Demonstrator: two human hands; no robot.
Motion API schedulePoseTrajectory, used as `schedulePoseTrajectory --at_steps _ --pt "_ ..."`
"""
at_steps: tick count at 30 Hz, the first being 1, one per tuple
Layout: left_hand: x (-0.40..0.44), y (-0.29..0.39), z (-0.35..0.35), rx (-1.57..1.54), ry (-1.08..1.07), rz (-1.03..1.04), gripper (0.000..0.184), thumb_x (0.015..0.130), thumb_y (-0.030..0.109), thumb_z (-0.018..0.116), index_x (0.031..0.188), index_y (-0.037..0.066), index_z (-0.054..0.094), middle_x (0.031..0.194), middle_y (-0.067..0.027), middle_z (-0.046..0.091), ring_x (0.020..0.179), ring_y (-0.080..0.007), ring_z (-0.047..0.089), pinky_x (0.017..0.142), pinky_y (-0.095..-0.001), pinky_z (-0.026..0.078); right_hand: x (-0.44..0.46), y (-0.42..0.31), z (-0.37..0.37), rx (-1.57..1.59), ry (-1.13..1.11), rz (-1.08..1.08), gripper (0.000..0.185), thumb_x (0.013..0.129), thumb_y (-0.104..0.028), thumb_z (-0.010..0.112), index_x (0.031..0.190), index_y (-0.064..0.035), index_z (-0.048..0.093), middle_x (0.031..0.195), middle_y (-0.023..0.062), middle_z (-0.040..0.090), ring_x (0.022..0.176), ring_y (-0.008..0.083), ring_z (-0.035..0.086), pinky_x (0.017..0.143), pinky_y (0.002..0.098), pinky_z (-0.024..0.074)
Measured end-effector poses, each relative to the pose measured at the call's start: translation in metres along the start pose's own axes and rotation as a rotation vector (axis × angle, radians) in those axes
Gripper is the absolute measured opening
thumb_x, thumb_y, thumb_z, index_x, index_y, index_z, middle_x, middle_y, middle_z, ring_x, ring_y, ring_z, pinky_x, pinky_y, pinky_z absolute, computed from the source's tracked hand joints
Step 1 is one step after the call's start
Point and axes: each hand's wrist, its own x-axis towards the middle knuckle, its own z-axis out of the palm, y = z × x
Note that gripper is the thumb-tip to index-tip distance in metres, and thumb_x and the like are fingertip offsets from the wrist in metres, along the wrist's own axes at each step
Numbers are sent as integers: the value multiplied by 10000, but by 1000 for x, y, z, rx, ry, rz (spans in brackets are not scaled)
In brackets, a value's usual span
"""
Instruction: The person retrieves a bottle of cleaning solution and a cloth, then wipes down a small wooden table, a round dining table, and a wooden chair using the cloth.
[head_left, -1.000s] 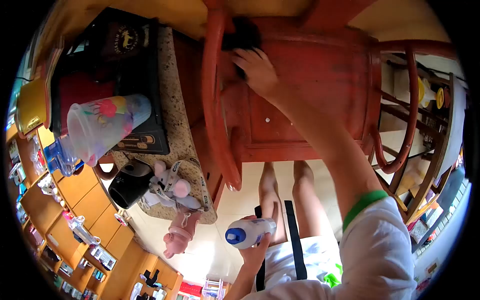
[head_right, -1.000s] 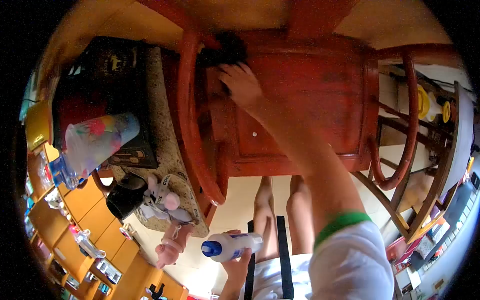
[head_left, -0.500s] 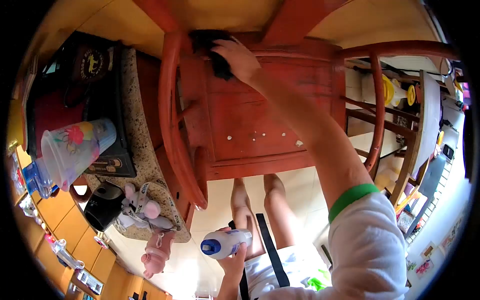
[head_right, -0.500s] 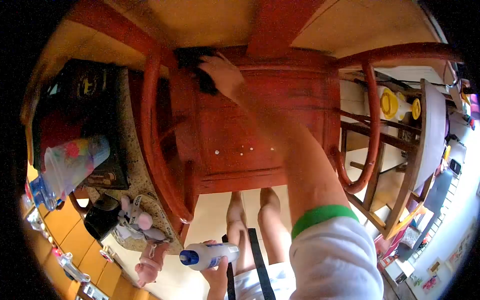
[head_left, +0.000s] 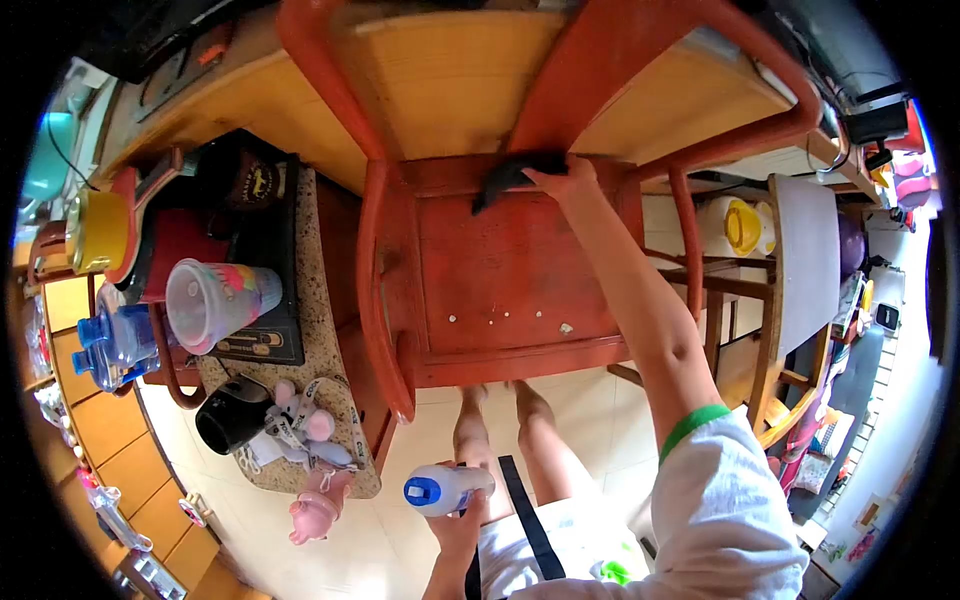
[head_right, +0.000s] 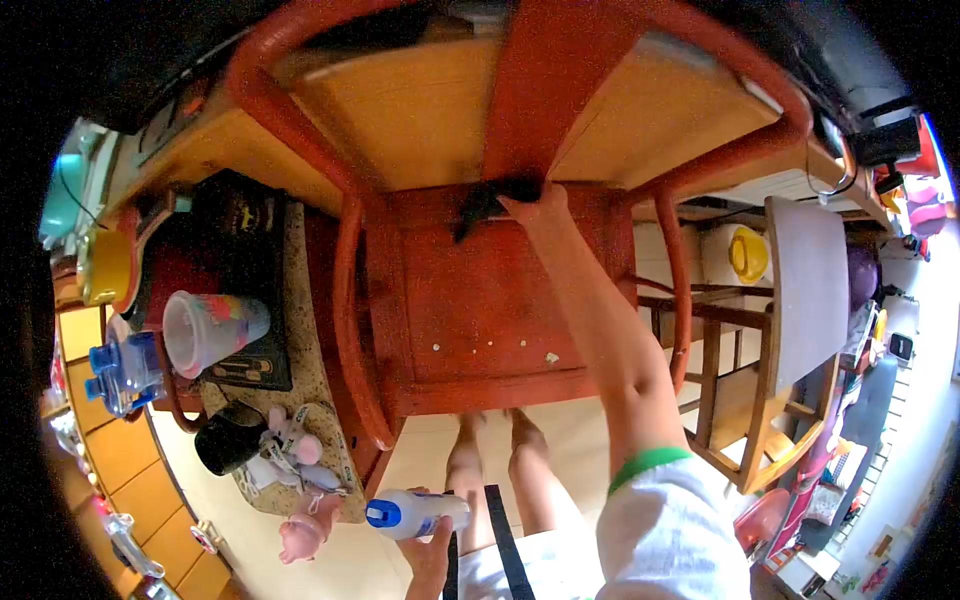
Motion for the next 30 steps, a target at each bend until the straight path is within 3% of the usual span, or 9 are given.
schedulePoseTrajectory --at_steps 4,8,14,16,17,21,23,24,30 --pt "-7 -2 -9 -92 11 55 591 726 -10 752 1232 37 450 1193 -89 521 1120 -209 538 941 -353 471 -75 -47 30 69 -306 -175 467 1017 -187 305 1434 22 269 1511 212 246 1378 384 263 1162 554 175" --pt "-9 5 -10 -29 -8 148 544 732 6 753 1203 27 480 1116 -88 558 1045 -204 565 909 -350 471 -212 -68 82 28 -482 -194 405 1007 -163 325 1359 26 393 1423 192 412 1313 328 377 1164 471 228" --pt "-12 -17 -12 5 10 217 514 752 53 764 1198 30 509 1101 -76 574 1031 -187 572 881 -344 479 -275 -23 69 146 -1263 176 362 1020 -169 368 1329 4 436 1376 157 479 1241 259 455 1089 433 340" --pt "-16 -14 -13 42 47 155 515 754 70 766 1203 29 516 1105 -76 579 1033 -190 575 882 -345 479 -303 16 78 -119 -876 -843 380 1013 -230 430 1305 11 460 1332 152 515 1197 261 484 1071 433 342" --pt "-16 -12 -17 86 37 125 517 756 87 768 1207 27 522 1110 -76 585 1034 -193 578 883 -346 480 -293 26 79 -138 -874 -790 380 1013 -230 430 1305 11 460 1332 152 515 1197 261 484 1071 433 342" --pt "-18 -12 -28 198 120 143 509 750 74 763 1197 21 526 1107 -87 596 997 -200 597 873 -337 482 -187 57 96 -1283 -315 -1836 556 979 -281 518 1444 -36 334 1462 199 324 1314 329 340 1091 411 259" --pt "-17 -25 -33 -49 157 12 486 744 33 751 1174 27 523 1099 -95 597 1002 -194 604 861 -328 488 -136 92 92 -1077 -595 -1706 619 974 -348 529 1444 -14 306 1497 229 247 1336 371 304 1097 400 251" --pt "-17 -17 -35 -44 179 8 483 736 -5 735 1164 34 514 1084 -94 593 1001 -184 605 852 -324 492 -116 114 81 -1212 -791 -1221 602 983 -315 494 1440 16 283 1444 282 320 1345 369 301 1109 457 269" --pt "-18 -30 -51 -78 249 27 565 728 4 749 1212 25 459 1146 -102 550 1046 -201 570 902 -338 472 -90 256 -42 -1366 -751 -1090 416 949 -77 507 1363 -87 472 1588 165 75 1466 302 99 1168 377 154"
